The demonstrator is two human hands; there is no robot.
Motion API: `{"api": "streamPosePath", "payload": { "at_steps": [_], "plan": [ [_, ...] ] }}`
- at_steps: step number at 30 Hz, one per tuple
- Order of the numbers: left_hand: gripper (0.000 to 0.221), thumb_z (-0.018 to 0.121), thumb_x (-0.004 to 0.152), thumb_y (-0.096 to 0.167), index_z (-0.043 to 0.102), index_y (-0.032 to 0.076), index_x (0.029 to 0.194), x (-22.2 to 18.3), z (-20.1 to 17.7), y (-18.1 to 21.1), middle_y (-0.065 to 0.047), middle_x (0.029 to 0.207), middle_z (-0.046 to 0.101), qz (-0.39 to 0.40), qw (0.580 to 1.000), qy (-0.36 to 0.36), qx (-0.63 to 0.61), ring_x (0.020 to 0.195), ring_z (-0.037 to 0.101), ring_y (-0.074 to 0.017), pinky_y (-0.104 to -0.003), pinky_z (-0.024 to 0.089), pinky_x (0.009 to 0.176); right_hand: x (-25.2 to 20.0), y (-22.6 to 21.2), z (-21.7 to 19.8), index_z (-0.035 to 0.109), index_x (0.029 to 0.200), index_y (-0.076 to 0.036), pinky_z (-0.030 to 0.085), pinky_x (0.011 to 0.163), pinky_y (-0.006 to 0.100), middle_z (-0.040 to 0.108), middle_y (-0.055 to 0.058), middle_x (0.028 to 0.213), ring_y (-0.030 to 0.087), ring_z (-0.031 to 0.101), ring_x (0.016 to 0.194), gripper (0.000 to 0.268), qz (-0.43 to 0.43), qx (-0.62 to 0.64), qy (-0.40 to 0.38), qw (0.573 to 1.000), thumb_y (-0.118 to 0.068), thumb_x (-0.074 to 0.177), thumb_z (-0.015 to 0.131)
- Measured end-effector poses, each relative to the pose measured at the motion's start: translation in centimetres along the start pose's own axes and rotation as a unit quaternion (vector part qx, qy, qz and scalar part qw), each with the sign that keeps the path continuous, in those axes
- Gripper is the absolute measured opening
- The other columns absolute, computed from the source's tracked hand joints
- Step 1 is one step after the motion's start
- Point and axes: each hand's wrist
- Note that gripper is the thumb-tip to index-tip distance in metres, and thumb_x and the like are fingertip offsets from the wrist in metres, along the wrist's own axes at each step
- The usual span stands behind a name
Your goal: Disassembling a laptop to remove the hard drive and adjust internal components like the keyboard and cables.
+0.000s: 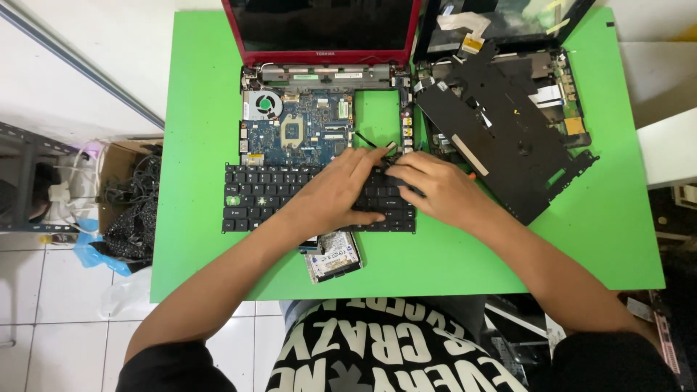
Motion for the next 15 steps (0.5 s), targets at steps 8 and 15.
{"api": "streamPosePath", "payload": {
  "at_steps": [8,15],
  "plan": [
    [0.084,0.084,0.079,0.044,0.045,-0.002,0.139,0.0,0.5,-0.7,-0.013,0.118,0.052,0.038,0.996,0.001,0.083,0.114,0.051,-0.0306,-0.041,0.040,0.109,-0.1,0.7,-0.9,0.068,0.115,0.001,0.058,0.086,0.041,0.061,0.012,0.101,0.035,0.068,0.106,0.019,0.019,-0.012,-0.034,0.999,-0.004,0.097,0.066],
    [0.096,0.091,0.074,0.035,0.038,-0.002,0.144,0.2,0.0,0.6,-0.018,0.119,0.053,0.001,0.999,0.016,0.030,0.116,0.055,-0.0353,-0.047,0.043,0.109,1.1,-0.3,0.6,0.068,0.109,-0.001,0.058,0.077,0.037,0.056,0.008,0.098,0.034,0.066,0.103,0.013,-0.028,-0.050,0.007,0.998,-0.005,0.096,0.069]
  ]
}}
Point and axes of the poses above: each hand's wrist, its own x-axis towards the middle knuckle, its own z-axis out of the palm, y = z × x
